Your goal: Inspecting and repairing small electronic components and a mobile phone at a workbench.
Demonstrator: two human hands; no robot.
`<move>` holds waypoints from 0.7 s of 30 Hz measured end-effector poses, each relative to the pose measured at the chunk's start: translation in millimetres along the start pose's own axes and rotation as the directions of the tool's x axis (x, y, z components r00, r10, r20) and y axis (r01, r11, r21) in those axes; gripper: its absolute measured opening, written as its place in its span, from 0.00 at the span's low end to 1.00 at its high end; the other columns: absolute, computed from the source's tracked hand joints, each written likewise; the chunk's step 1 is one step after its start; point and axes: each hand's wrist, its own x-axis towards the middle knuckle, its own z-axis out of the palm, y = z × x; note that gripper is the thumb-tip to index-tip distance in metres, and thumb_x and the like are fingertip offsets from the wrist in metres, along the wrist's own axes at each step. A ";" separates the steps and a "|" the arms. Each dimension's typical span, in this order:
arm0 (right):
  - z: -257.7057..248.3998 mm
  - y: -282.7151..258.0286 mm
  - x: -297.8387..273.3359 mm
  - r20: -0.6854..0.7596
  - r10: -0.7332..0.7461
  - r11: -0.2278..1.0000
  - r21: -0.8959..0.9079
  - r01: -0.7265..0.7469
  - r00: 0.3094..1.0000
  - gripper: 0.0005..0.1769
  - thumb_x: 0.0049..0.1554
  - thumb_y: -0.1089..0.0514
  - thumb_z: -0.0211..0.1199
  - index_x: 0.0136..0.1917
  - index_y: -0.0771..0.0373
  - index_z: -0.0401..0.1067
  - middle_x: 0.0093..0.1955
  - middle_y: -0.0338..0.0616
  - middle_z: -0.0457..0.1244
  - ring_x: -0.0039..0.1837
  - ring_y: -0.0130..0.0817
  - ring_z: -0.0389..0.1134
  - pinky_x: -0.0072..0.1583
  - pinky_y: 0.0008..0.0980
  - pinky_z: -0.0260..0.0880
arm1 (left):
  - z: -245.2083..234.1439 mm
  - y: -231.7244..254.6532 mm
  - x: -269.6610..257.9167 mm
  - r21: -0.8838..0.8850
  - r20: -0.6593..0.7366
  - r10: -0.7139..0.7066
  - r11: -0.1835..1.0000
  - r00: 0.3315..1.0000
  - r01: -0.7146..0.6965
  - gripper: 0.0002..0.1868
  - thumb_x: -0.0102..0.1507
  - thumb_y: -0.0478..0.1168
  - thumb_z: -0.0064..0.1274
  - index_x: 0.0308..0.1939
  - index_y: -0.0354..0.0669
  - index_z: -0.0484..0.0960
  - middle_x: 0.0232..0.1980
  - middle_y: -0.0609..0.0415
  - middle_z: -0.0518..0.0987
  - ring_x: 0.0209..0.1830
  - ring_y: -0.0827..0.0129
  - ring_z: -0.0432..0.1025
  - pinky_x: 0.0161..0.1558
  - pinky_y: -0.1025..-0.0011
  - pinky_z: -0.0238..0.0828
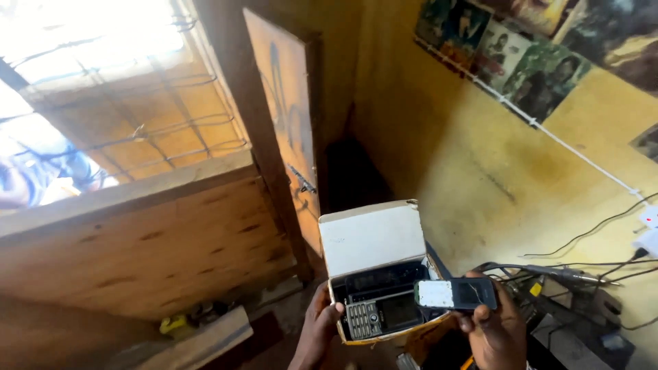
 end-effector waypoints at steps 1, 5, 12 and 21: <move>-5.6 0.9 1.9 -0.005 -0.010 1.000 -0.002 0.010 1.000 0.43 0.52 0.39 0.77 0.69 0.69 0.69 0.36 0.43 0.61 0.30 0.27 0.57 0.33 0.30 0.57 | 2.5 5.5 3.4 0.003 0.011 0.001 1.000 1.000 -0.001 0.40 0.56 0.52 0.58 0.72 0.43 0.75 0.61 0.43 0.83 0.56 0.52 0.80 0.47 0.52 0.79; -9.5 3.3 1.8 -0.179 0.106 0.991 -0.068 -0.119 0.978 0.49 0.46 0.39 0.75 0.72 0.69 0.69 0.40 0.52 0.61 0.34 0.34 0.57 0.35 0.29 0.52 | 1.8 11.4 17.4 0.067 0.005 -0.055 0.996 0.998 0.055 0.35 0.57 0.49 0.56 0.70 0.47 0.77 0.55 0.46 0.80 0.52 0.55 0.78 0.47 0.55 0.76; -8.4 16.4 2.8 -0.167 0.054 0.982 -0.168 -0.082 0.985 0.47 0.48 0.37 0.73 0.70 0.71 0.71 0.36 0.53 0.65 0.33 0.31 0.60 0.34 0.23 0.51 | -13.5 -11.9 38.2 0.160 0.019 0.020 0.987 1.000 -0.022 0.40 0.53 0.51 0.62 0.70 0.48 0.79 0.50 0.48 0.83 0.50 0.62 0.79 0.44 0.62 0.79; -15.2 7.3 10.2 -0.220 0.110 0.944 -0.281 -0.171 0.969 0.43 0.53 0.40 0.65 0.72 0.72 0.70 0.54 0.61 0.65 0.36 0.46 0.63 0.32 0.30 0.52 | 4.2 5.5 -0.8 0.083 0.021 -0.003 0.997 1.000 0.002 0.37 0.56 0.51 0.59 0.70 0.50 0.76 0.54 0.50 0.82 0.52 0.62 0.79 0.47 0.62 0.76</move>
